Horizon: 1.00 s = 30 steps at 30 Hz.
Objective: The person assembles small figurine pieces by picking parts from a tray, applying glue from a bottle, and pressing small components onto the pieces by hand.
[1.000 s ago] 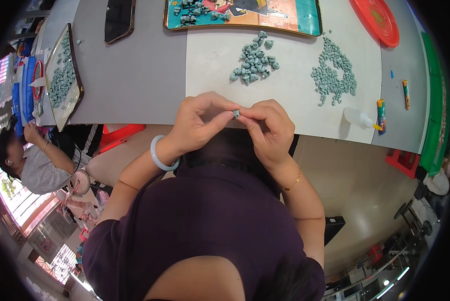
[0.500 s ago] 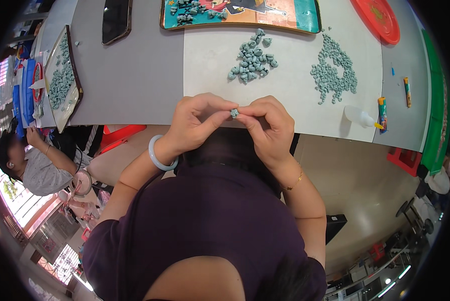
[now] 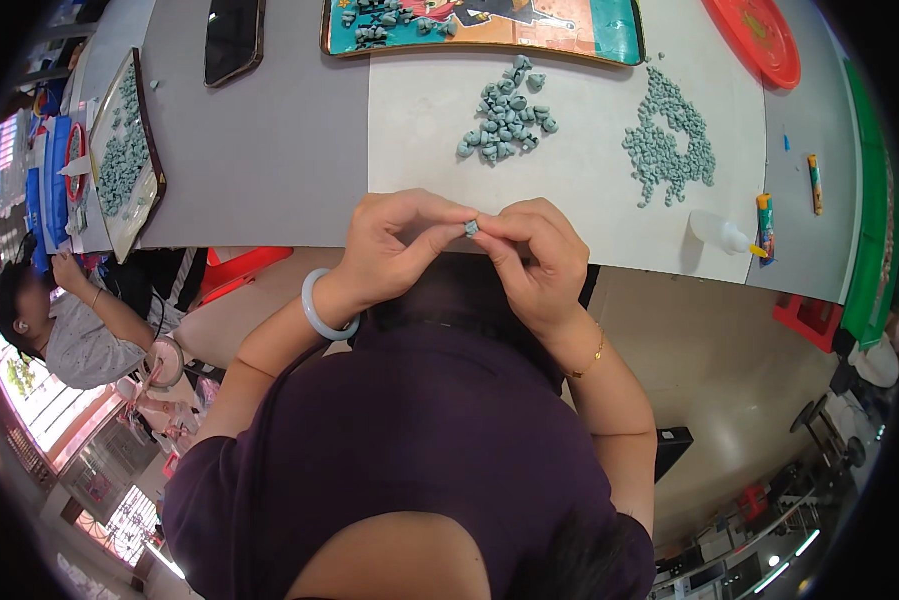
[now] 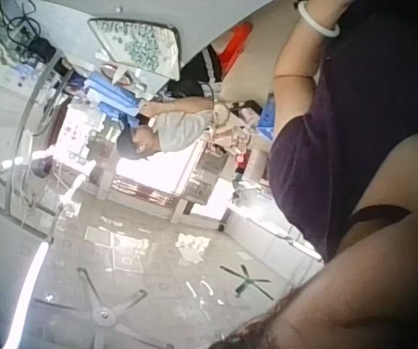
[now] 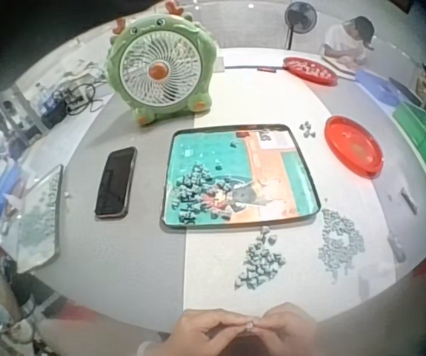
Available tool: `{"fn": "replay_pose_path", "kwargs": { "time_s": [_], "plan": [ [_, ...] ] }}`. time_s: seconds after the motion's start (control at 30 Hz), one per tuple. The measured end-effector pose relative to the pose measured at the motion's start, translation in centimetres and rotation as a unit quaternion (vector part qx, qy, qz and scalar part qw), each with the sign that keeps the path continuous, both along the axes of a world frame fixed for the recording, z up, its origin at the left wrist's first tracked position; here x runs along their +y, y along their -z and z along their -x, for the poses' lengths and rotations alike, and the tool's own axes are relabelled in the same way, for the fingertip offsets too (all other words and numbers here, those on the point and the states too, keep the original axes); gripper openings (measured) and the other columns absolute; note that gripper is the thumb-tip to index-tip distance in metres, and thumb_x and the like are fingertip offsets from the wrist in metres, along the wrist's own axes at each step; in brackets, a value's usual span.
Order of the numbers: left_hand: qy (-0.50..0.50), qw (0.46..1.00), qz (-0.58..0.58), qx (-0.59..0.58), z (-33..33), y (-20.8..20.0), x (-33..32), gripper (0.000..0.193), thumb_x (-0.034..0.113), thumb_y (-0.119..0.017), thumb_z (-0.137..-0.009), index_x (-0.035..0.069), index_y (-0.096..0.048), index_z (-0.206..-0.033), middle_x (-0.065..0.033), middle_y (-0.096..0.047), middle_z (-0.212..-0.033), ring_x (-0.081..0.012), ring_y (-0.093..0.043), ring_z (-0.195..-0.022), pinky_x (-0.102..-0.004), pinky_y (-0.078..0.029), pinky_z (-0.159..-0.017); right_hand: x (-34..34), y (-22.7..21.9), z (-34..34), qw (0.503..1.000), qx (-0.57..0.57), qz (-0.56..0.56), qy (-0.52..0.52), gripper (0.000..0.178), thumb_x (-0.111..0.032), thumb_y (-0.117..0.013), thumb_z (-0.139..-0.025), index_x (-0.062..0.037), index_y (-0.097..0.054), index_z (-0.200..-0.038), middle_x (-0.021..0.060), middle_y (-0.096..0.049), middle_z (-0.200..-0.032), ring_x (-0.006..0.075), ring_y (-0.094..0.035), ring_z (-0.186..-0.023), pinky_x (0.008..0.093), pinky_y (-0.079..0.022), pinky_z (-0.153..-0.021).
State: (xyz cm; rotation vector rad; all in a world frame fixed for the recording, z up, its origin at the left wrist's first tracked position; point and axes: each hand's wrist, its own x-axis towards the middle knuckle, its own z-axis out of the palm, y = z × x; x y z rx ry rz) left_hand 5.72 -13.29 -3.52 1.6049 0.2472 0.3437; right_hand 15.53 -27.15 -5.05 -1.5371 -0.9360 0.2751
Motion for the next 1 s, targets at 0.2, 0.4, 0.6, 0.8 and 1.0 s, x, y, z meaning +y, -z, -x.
{"fn": "replay_pose_path", "kwargs": {
  "time_s": [0.2, 0.4, 0.6, 0.8, 1.0],
  "plan": [
    [0.0, 1.0, -0.022, -0.015, 0.0, 0.13, 0.06, 0.017, -0.003, -0.057, -0.08, 0.001, -0.065, -0.094, -0.0109, -0.067, -0.089, -0.0182, -0.065, -0.082, -0.0261, -0.051, -0.072, -0.14, 0.02, -0.06, 0.999, 0.036, 0.002, -0.022, 0.013, 0.007, -0.064, -0.073, 0.0023, -0.06, -0.085, 0.0082, -0.056, -0.079, 0.0132, -0.053, -0.071, 0.0211, -0.043, -0.062],
    [-0.004, 1.0, -0.023, -0.02, 0.02, 0.29, -0.12, 0.018, -0.003, -0.058, -0.079, 0.001, -0.065, -0.095, -0.0109, -0.067, -0.091, -0.019, -0.065, -0.083, -0.0266, -0.052, -0.073, -0.02, 0.01, 0.01, 0.999, 0.036, 0.009, -0.023, 0.014, 0.008, -0.062, -0.072, 0.0026, -0.06, -0.085, 0.0088, -0.057, -0.081, 0.0135, -0.055, -0.073, 0.0216, -0.045, -0.063],
    [-0.011, 1.0, 0.0, -0.016, -0.06, 0.47, 0.01, 0.019, -0.007, -0.058, -0.077, 0.0, -0.065, -0.093, -0.0122, -0.067, -0.091, -0.0197, -0.065, -0.084, -0.0273, -0.052, -0.075, 0.03, -0.04, 0.35, 0.999, 0.042, 0.012, -0.01, 0.014, 0.01, -0.061, -0.072, 0.0031, -0.061, -0.084, 0.0086, -0.057, -0.081, 0.0117, -0.055, -0.07, 0.0203, -0.045, -0.059],
    [-0.02, 0.999, -0.029, -0.011, -0.19, 0.62, 0.02, 0.017, -0.008, -0.058, -0.075, 0.0, -0.066, -0.088, -0.0122, -0.067, -0.087, -0.02, -0.066, -0.081, -0.027, -0.052, -0.073, 0.14, -0.27, 0.45, 0.999, 0.043, 0.017, -0.004, 0.012, 0.011, -0.061, -0.072, 0.0036, -0.061, -0.081, 0.0082, -0.056, -0.08, 0.0099, -0.054, -0.067, 0.0193, -0.044, -0.056],
    [-0.021, 1.0, -0.018, -0.011, -0.28, 0.29, 0.06, 0.017, -0.006, -0.06, -0.075, 0.001, -0.067, -0.089, -0.0112, -0.067, -0.087, -0.0196, -0.065, -0.081, -0.0269, -0.051, -0.073, 0.15, 0.21, 0.53, 0.995, 0.098, 0.013, -0.002, 0.012, 0.011, -0.06, -0.074, 0.003, -0.061, -0.083, 0.0079, -0.056, -0.081, 0.0109, -0.055, -0.068, 0.0205, -0.046, -0.06]
  ]
}}
